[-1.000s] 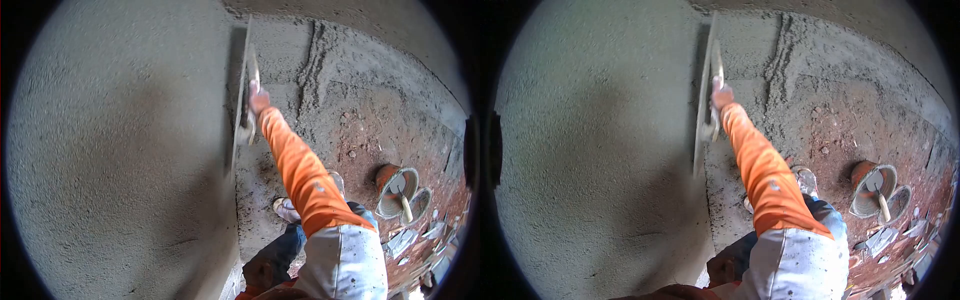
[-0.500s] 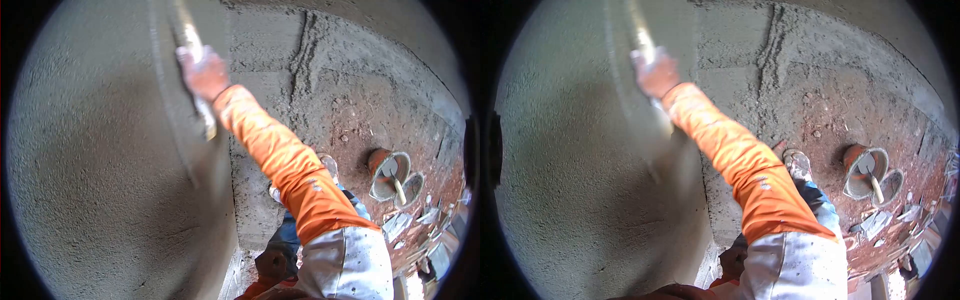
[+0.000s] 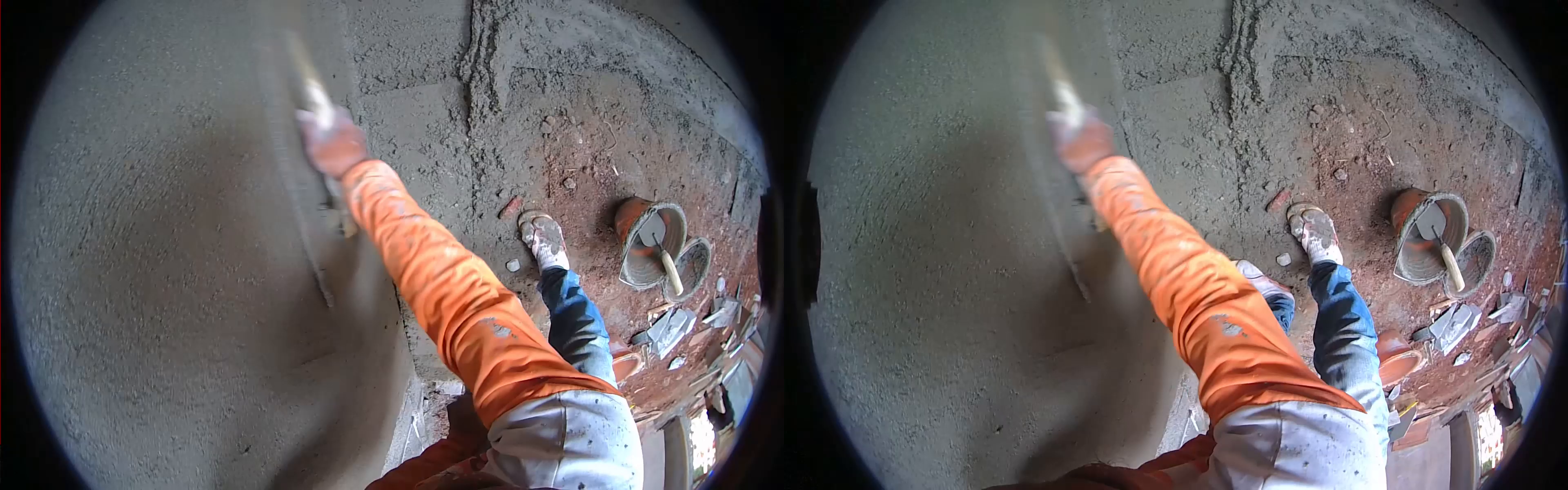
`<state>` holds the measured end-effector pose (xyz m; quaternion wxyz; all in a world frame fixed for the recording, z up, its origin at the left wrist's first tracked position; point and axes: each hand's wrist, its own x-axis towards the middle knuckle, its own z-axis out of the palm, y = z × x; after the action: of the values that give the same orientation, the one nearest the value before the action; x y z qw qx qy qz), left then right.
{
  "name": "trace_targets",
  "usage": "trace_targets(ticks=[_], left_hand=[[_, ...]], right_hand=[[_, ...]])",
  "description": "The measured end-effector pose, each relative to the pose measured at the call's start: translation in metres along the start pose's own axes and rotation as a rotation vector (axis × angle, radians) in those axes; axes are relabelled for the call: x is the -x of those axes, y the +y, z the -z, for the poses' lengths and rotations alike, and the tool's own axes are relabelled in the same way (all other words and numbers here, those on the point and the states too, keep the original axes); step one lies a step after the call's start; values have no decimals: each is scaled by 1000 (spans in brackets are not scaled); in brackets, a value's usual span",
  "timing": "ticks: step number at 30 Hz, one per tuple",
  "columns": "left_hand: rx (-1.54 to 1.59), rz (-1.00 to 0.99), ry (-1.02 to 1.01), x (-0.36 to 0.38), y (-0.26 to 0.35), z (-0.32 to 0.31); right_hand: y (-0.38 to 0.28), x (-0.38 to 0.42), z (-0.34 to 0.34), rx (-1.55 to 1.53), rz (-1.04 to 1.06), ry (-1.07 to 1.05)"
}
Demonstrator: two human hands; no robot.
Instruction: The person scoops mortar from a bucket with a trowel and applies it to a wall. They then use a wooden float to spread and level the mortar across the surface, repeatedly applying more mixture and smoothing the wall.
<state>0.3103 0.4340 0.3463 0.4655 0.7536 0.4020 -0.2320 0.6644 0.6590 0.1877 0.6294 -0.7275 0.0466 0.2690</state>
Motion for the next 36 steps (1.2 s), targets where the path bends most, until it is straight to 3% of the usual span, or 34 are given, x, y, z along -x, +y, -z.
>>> trace_targets(ticks=[2,3,5,7,9,10,12,13,15,16,21,23,26,29,30,31,36], left_hand=[[-12,2,7,4,3,-1],[-17,1,7,5,5,-1],[-29,1,18,7,7,-1],[-40,-2,20,8,9,-3],[-42,-1,11,11,7,-6],[-40,5,5,14,7,-7],[-47,17,-13,19,5,-9],[-44,19,-21,20,3,-12],[-41,25,-37,21,0,-18],[-43,27,-46,22,-2,-21],[-48,24,-64,17,-10,-37],[-52,29,-56,15,-13,-38],[-57,40,-61,10,-14,-38],[-78,55,-73,6,-16,-35],[-92,60,-79,5,-17,-34],[-107,65,-89,4,-18,-32],[-264,86,-169,-6,-27,-16]], right_hand=[[69,5,-5,108,-428,-99],[111,26,-18,121,-439,-122],[126,103,-24,198,-373,-86],[89,184,-20,105,-375,-171],[15,222,-4,-54,-119,-66],[-15,211,1,-157,24,-74],[-71,161,4,60,129,-55],[-84,121,4,2,249,-28],[-100,49,8,106,49,-81],[-84,13,1,105,97,22],[36,-93,-25,310,-198,-27],[55,-75,-18,318,-319,-55],[93,-31,-21,222,-326,-54],[50,43,-16,322,-33,89],[16,59,-3,239,11,-39],[-25,74,4,111,130,-38],[-188,50,15,18,842,-89]])
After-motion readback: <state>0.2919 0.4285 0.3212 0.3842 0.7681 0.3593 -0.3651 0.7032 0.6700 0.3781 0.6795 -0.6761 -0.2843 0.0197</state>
